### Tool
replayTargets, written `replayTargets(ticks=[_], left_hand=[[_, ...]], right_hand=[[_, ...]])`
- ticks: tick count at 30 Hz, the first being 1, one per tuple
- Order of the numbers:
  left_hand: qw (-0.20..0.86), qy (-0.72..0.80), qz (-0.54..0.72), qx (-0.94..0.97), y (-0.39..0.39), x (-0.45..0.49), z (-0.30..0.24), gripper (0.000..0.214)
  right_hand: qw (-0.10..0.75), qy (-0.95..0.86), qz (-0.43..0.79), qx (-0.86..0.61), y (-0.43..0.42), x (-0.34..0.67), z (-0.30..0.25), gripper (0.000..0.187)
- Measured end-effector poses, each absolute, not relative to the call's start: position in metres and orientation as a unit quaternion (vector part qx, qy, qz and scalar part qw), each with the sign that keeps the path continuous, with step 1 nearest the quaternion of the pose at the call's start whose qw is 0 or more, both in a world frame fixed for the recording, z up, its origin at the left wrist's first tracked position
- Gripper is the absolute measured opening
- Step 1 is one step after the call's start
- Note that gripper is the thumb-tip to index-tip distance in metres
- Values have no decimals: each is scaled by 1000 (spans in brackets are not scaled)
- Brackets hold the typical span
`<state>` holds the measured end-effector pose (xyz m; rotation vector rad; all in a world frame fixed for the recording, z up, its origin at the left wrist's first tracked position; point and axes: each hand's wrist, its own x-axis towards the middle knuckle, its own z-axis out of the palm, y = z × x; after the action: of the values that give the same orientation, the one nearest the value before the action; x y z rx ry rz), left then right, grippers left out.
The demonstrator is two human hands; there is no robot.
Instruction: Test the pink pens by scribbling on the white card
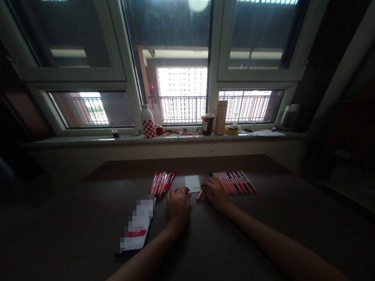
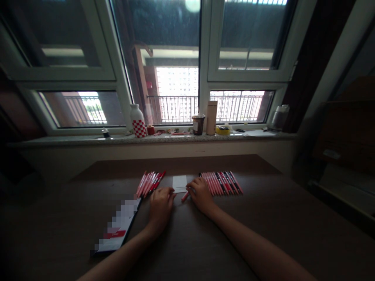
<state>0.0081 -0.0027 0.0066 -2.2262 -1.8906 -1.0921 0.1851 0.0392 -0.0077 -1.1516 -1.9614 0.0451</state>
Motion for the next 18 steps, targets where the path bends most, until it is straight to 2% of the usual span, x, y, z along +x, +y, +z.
replayTargets(ticks=[6, 18], left_hand=[[16, -616, -339, -711, -2, 9, 6, 20], [22, -631, -318, -707, -2, 7, 4, 16]], right_hand=[[410, -787, 21, -461, 39, 185, -8, 9], [407, -794, 25, -451, 38, 184, -5, 8]])
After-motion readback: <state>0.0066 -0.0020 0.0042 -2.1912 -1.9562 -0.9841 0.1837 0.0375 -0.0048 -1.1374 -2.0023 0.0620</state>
